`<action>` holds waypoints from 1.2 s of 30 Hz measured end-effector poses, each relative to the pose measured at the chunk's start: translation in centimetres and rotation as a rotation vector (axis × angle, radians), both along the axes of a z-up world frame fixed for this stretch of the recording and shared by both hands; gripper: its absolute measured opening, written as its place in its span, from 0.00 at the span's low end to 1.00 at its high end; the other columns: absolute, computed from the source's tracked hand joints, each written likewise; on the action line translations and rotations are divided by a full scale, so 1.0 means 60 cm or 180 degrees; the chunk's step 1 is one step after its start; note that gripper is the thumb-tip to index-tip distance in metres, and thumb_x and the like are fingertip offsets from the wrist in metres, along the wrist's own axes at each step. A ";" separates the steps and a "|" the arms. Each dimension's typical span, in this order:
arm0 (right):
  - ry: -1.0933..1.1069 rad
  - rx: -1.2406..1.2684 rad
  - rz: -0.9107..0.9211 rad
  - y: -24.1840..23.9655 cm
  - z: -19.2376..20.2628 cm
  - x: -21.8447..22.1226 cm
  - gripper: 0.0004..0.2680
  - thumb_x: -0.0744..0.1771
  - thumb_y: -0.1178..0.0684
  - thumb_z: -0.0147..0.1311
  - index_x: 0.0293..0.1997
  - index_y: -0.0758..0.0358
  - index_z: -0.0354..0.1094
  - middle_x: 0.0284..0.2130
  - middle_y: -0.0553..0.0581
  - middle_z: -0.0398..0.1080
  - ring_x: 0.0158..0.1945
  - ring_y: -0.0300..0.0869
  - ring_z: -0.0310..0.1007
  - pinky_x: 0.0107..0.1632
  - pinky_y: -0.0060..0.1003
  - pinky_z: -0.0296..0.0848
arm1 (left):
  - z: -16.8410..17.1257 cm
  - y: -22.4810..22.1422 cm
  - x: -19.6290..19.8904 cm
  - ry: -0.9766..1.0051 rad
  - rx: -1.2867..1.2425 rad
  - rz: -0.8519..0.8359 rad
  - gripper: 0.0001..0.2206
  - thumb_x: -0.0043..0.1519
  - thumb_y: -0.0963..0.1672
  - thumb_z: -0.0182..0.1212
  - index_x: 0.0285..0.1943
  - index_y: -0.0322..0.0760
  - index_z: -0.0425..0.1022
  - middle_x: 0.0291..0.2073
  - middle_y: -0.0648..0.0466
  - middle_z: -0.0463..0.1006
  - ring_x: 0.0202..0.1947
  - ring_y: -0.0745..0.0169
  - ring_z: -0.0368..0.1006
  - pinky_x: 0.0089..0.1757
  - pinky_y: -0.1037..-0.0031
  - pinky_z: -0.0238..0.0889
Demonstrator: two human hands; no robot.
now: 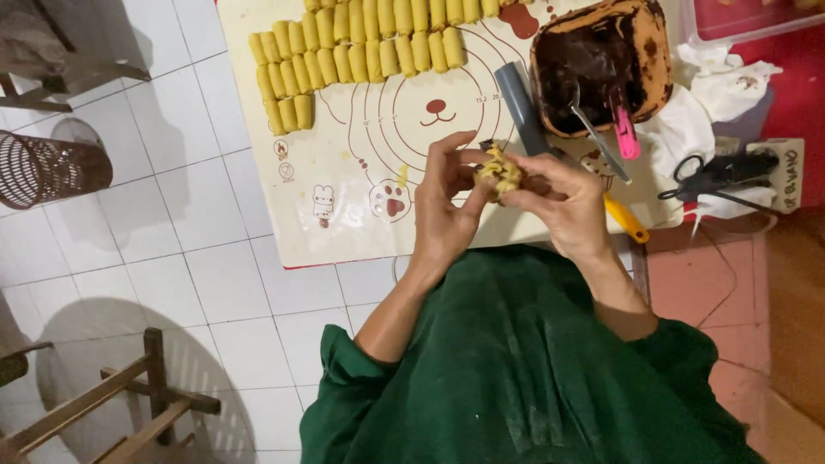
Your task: Filling small pieces of yellow dough with chocolate paste and rolling them into cylinders.
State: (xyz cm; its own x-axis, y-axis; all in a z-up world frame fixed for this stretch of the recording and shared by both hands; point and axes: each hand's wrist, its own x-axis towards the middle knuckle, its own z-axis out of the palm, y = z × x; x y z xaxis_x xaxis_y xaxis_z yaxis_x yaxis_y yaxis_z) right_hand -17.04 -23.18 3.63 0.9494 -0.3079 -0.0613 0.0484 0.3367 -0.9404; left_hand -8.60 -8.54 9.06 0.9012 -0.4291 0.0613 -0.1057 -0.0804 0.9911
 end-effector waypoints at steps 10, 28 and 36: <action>0.0585 0.0264 -0.0900 -0.040 0.019 -0.056 0.11 0.63 0.69 0.65 0.48 0.77 0.72 0.42 0.71 0.74 0.41 0.57 0.81 0.37 0.49 0.85 | -0.008 -0.036 -0.020 -0.0236 -0.0001 -0.0880 0.39 0.59 0.32 0.69 0.78 0.36 0.52 0.48 0.41 0.78 0.44 0.47 0.78 0.49 0.60 0.77; 0.0653 0.0770 -0.0949 -0.107 -0.015 -0.138 0.14 0.64 0.68 0.56 0.56 0.72 0.68 0.43 0.58 0.72 0.41 0.40 0.71 0.47 0.31 0.72 | -0.075 -0.474 0.047 -0.3376 0.0621 -0.2571 0.13 0.53 0.38 0.66 0.47 0.39 0.81 0.45 0.50 0.71 0.44 0.50 0.66 0.43 0.63 0.63; 0.0757 0.1145 -0.0410 -0.132 0.000 -0.168 0.13 0.63 0.69 0.60 0.52 0.71 0.71 0.35 0.60 0.75 0.33 0.39 0.72 0.37 0.31 0.74 | -0.243 -0.646 0.021 -0.5961 0.1539 -0.3099 0.04 0.50 0.41 0.66 0.31 0.45 0.85 0.48 0.53 0.76 0.47 0.49 0.56 0.47 0.61 0.51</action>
